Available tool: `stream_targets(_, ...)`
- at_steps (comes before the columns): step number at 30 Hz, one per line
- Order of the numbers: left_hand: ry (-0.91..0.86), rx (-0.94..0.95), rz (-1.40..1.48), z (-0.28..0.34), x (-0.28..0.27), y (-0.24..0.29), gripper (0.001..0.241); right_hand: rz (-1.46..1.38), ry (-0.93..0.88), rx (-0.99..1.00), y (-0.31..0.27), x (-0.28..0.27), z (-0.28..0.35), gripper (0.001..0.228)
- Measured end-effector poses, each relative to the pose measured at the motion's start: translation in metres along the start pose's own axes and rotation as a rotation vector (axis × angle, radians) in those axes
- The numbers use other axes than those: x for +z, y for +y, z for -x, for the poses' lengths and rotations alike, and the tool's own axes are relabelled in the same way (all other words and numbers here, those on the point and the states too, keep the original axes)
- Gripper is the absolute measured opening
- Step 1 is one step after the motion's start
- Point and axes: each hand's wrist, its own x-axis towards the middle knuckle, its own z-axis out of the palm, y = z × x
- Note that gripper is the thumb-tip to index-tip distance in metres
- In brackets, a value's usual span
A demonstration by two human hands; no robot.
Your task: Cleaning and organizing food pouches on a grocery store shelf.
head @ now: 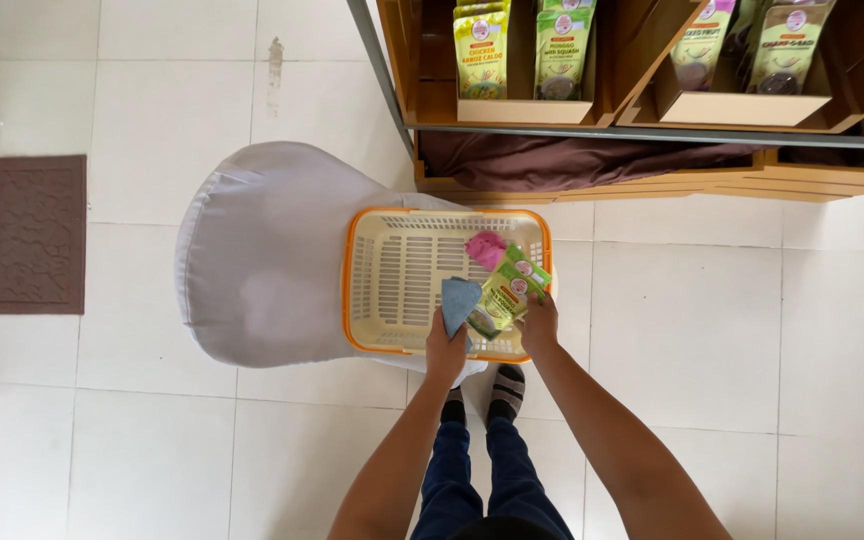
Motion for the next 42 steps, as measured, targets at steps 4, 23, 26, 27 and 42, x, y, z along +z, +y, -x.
stream_targets(4, 0.040, 0.009, 0.060, -0.002, -0.001, -0.004, 0.051, -0.119, -0.055, 0.100, 0.016, 0.013, 0.006, 0.026)
stream_targets(23, -0.007, -0.042, 0.053, -0.001, -0.010, -0.007, 0.050, 1.006, -0.068, -0.301, 0.030, 0.018, -0.079, 0.029)
stream_targets(26, -0.023, -0.081, 0.033, 0.001, -0.020, -0.002, 0.053, 1.027, 0.016, -0.370, 0.014, 0.027, -0.053, 0.033)
stream_targets(27, -0.049, -0.123, 0.003, 0.000, -0.022, 0.001, 0.053, 0.974, 0.014, -0.365, -0.003, 0.034, -0.033, 0.042)
stream_targets(42, -0.197, 0.134, 0.002, 0.039, -0.071, 0.107, 0.044, 0.362, -0.224, 0.016, -0.063, -0.029, 0.134, 0.034)
